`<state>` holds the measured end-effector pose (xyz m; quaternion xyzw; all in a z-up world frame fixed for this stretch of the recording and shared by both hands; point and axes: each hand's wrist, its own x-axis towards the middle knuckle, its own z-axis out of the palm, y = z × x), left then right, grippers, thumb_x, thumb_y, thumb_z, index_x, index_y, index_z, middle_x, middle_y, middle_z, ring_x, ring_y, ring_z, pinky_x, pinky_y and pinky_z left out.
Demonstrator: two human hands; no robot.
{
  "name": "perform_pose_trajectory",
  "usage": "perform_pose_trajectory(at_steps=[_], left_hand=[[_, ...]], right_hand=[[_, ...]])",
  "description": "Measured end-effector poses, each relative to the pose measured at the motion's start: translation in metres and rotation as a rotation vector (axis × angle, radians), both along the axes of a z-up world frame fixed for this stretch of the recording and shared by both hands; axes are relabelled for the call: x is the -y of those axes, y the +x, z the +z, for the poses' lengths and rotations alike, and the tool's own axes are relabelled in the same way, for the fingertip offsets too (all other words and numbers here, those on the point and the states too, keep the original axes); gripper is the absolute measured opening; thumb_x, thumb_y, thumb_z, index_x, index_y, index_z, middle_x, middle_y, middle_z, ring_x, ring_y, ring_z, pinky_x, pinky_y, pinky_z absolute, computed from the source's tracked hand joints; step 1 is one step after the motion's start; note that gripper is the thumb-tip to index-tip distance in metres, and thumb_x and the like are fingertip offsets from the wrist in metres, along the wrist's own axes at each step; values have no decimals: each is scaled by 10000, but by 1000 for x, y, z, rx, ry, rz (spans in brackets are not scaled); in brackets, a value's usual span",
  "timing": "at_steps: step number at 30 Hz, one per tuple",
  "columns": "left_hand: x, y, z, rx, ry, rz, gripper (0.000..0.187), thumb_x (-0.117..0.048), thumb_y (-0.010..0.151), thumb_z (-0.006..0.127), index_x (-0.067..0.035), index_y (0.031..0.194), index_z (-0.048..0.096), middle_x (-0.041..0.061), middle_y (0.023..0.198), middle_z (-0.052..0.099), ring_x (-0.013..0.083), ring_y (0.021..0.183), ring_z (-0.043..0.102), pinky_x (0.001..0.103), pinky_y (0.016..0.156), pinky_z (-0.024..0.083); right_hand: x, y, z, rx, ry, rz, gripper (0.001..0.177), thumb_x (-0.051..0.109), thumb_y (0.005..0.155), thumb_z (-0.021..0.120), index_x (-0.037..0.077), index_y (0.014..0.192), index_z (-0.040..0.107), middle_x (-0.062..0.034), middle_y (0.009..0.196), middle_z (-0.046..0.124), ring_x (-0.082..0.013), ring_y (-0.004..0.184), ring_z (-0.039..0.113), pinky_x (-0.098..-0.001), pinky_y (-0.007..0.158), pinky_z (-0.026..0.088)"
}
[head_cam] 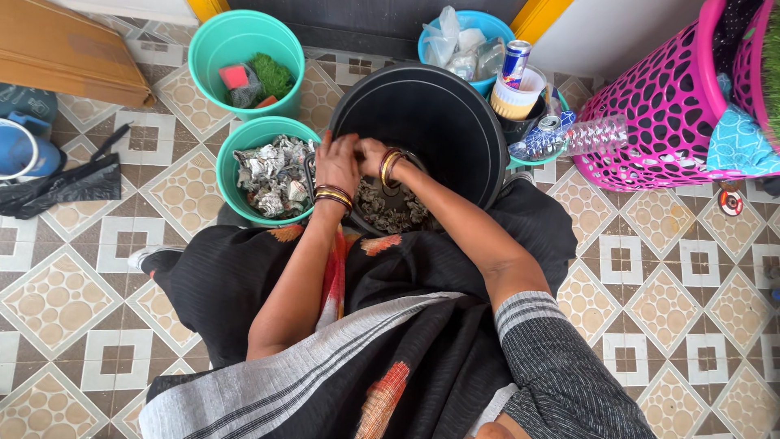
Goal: The person sits on the floor and sorts crumpled aluminum foil from a black bucket into a green bucket. She repeatedly picks up foil, crumples it, and places it in the green bucket. She also handles a black plastic bag, placing it into the black bucket.
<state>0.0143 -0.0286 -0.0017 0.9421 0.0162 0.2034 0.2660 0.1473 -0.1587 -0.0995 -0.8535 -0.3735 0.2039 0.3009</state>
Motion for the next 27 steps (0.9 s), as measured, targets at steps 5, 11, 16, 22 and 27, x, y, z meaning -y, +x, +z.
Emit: perform_pose_trajectory(at_steps=[5,11,16,22,27], left_hand=[[18,4,-15,-347,421,-148,531,-99,895,609,-70,1416,513,144,1362,608,315,1395,455,547,1228,185],[26,13,-33,-511,451,-303,512,-100,918,616,-68,1422,528,151,1386,596,315,1374,493,476,1200,263],[37,21,-38,-645,362,-366,590,-68,874,667,-82,1445,519,157,1392,582,324,1350,497,473,1168,327],[42,28,-38,-769,303,-337,579,-99,889,678,-101,1445,514,164,1418,550,336,1368,470,489,1183,309],[42,31,-38,-740,277,-281,541,-64,919,636,-155,1445,546,164,1427,548,335,1360,483,493,1178,326]], right_hand=[[20,-5,-36,-114,-272,-80,280,114,758,726,6,1010,671,-205,952,721,-310,886,713,-425,763,580],[27,-6,-59,-162,-532,4,217,121,812,691,16,1001,672,-196,952,715,-324,880,707,-449,761,575],[31,-7,-87,-181,-633,58,221,115,818,686,24,1019,673,-191,975,713,-320,896,705,-445,773,573],[28,-16,-121,-212,-703,133,228,108,826,681,35,1041,674,-184,1002,709,-314,915,703,-441,788,571],[19,-27,-139,-241,-721,197,235,102,832,676,43,1060,674,-179,1024,706,-309,930,702,-437,801,569]])
